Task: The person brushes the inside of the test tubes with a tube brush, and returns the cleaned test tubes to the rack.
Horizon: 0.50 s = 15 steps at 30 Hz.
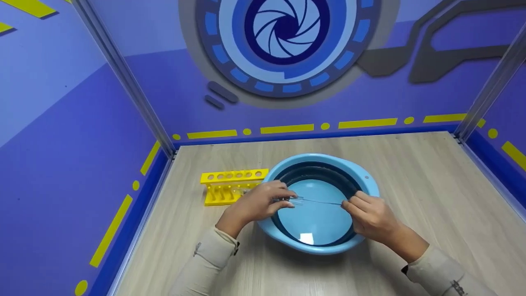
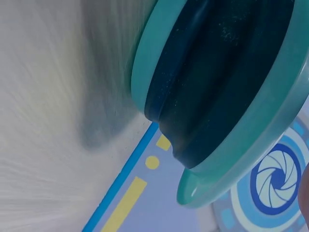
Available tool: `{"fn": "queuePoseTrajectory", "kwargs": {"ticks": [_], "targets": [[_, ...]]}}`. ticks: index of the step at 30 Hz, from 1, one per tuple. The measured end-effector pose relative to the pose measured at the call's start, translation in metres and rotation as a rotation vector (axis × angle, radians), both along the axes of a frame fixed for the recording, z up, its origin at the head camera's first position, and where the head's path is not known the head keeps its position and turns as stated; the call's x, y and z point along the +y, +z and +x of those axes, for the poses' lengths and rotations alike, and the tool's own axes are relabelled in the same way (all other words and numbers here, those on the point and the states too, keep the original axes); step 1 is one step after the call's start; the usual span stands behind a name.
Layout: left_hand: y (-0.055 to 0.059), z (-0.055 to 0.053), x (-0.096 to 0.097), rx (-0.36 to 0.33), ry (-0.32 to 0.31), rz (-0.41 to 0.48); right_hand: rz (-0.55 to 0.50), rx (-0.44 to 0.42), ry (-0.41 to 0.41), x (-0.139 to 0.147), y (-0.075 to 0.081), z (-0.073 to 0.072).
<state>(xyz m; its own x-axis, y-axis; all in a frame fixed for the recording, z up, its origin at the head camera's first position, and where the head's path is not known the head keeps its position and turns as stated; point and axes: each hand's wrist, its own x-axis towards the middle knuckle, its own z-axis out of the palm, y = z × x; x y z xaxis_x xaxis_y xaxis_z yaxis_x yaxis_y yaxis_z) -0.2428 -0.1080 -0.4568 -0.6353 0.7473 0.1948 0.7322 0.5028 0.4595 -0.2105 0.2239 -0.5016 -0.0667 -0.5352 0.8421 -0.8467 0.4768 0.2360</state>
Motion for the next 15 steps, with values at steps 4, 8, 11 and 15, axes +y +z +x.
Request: {"fn": "queuePoseTrajectory", "kwargs": {"ticks": [4,8,11,15], "targets": [[0.002,-0.002,-0.004,-0.010,0.015,0.017,0.007,0.010,-0.028,0.006,0.002,0.001],[0.001,-0.003,-0.008,-0.022,0.033,0.029,0.016,0.012,-0.042,0.012,0.003,0.002],[-0.001,-0.004,-0.010,-0.026,0.045,0.035,0.015,0.007,-0.054,0.017,0.004,0.004],[-0.003,-0.005,-0.014,-0.024,0.063,0.043,0.003,-0.006,-0.071,0.022,0.005,0.006]]}}
